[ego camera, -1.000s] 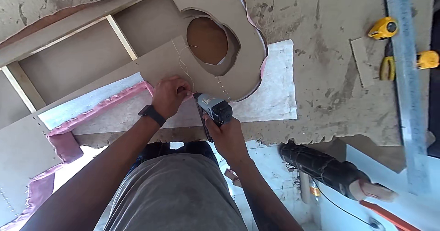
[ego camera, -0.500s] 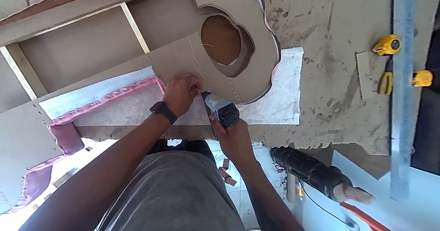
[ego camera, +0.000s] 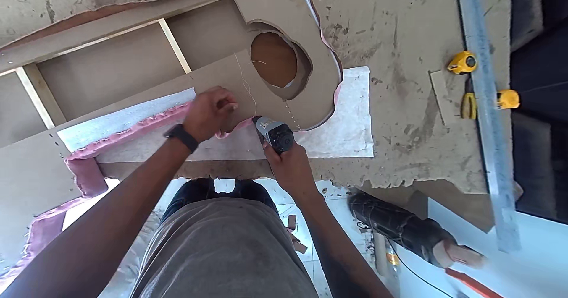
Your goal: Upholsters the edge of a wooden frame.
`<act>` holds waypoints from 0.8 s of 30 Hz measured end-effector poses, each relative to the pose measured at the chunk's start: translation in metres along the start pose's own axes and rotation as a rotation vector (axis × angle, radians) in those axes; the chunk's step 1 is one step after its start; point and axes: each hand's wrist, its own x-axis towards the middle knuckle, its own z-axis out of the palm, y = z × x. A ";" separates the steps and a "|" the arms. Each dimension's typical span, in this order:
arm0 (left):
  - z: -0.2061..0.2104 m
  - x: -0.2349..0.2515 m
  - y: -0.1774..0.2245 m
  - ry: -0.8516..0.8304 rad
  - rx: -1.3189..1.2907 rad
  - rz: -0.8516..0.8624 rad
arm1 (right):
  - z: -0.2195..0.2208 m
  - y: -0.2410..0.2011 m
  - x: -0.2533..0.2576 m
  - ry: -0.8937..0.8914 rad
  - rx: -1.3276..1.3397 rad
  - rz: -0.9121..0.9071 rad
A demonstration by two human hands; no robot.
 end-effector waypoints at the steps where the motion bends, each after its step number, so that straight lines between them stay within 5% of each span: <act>1: -0.008 -0.014 -0.005 0.029 0.059 0.047 | 0.000 0.001 -0.001 0.000 0.002 0.000; 5: 0.018 -0.065 -0.016 0.082 0.295 0.158 | 0.001 -0.001 -0.002 0.001 0.002 -0.003; 12: 0.065 -0.068 -0.025 0.356 -0.100 0.073 | 0.007 0.005 0.000 0.010 0.039 0.000; 17: 0.083 -0.073 -0.027 0.566 -0.064 -0.013 | 0.010 0.005 -0.005 0.006 0.132 0.009; 24: 0.097 -0.073 -0.021 0.632 -0.048 -0.178 | 0.023 -0.009 -0.023 -0.043 0.197 -0.041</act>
